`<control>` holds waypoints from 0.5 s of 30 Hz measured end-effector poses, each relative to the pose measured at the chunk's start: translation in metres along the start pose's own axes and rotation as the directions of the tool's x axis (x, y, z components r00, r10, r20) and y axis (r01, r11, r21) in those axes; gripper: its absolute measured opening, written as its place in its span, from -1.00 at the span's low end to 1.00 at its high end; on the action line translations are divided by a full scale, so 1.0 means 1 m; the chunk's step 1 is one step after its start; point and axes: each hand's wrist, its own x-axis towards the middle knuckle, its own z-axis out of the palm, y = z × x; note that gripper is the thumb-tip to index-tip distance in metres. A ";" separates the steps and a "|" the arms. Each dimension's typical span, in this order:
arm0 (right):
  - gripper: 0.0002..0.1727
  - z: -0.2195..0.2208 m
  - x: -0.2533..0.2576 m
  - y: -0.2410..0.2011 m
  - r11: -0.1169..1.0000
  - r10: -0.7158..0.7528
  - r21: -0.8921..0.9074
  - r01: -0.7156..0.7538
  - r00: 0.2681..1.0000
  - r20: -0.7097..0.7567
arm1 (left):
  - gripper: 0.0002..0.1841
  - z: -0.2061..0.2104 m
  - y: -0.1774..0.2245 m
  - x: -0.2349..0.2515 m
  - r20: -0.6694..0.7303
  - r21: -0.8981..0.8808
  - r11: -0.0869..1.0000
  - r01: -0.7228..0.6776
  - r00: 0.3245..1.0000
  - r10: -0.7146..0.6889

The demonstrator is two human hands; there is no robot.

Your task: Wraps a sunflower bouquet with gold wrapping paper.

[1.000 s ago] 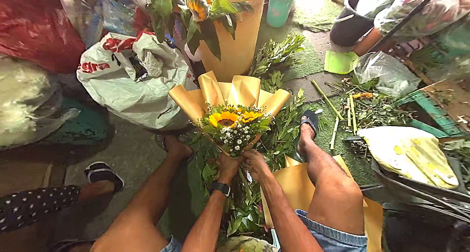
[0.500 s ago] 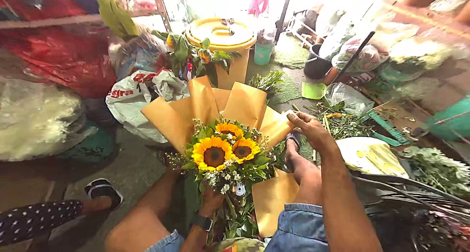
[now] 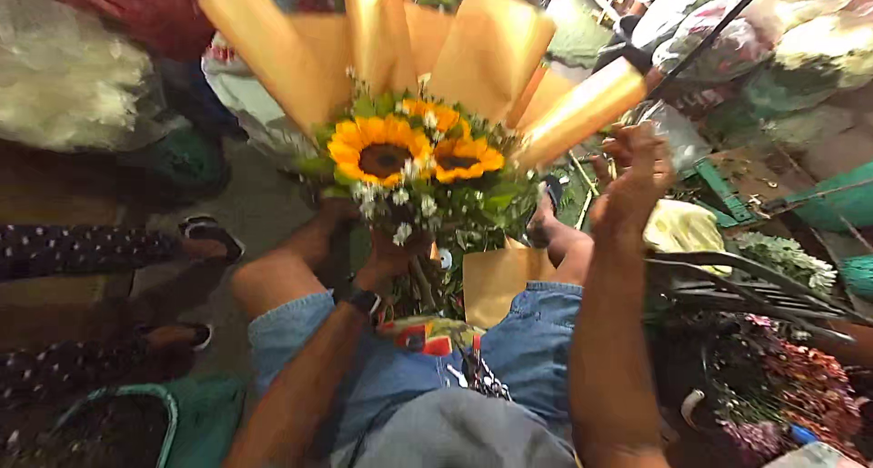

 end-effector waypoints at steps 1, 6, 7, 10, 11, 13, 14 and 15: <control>-0.57 0.013 -0.025 0.028 0.994 0.091 0.046 -0.094 0.994 0.057 | -0.52 -0.002 0.001 0.000 0.023 -0.026 0.999 0.023 0.999 -0.022; -0.24 0.068 -0.154 0.163 0.786 0.594 -0.373 -0.493 0.436 0.676 | -0.49 -0.010 0.042 0.012 -0.022 -0.240 0.962 -0.127 0.992 0.125; -0.22 0.062 -0.161 0.189 0.717 0.684 -0.556 -0.420 0.268 0.679 | -0.43 -0.017 0.045 0.017 -0.023 -0.222 0.967 -0.124 0.992 0.122; -0.36 0.024 -0.161 0.252 0.488 0.842 -0.788 -0.375 0.439 0.313 | -0.43 -0.044 0.017 0.048 -0.111 -0.166 0.980 -0.111 0.989 0.094; -0.45 0.016 -0.152 0.259 0.421 0.842 -0.812 -0.404 0.507 0.184 | -0.44 -0.054 -0.006 0.059 -0.146 -0.155 0.979 -0.135 0.983 0.113; -0.55 0.014 -0.131 0.267 0.348 0.823 -0.848 -0.398 0.563 0.073 | -0.45 -0.075 -0.057 0.071 -0.133 -0.015 0.990 -0.143 0.981 0.140; -0.58 0.019 -0.121 0.271 0.341 0.815 -0.865 -0.368 0.575 0.077 | -0.44 -0.079 -0.064 0.073 -0.120 0.022 0.998 -0.063 0.991 0.065; -0.59 0.025 -0.111 0.279 0.343 0.812 -0.872 -0.348 0.576 0.089 | -0.45 -0.078 -0.068 0.076 -0.130 0.003 1.000 0.006 0.992 -0.005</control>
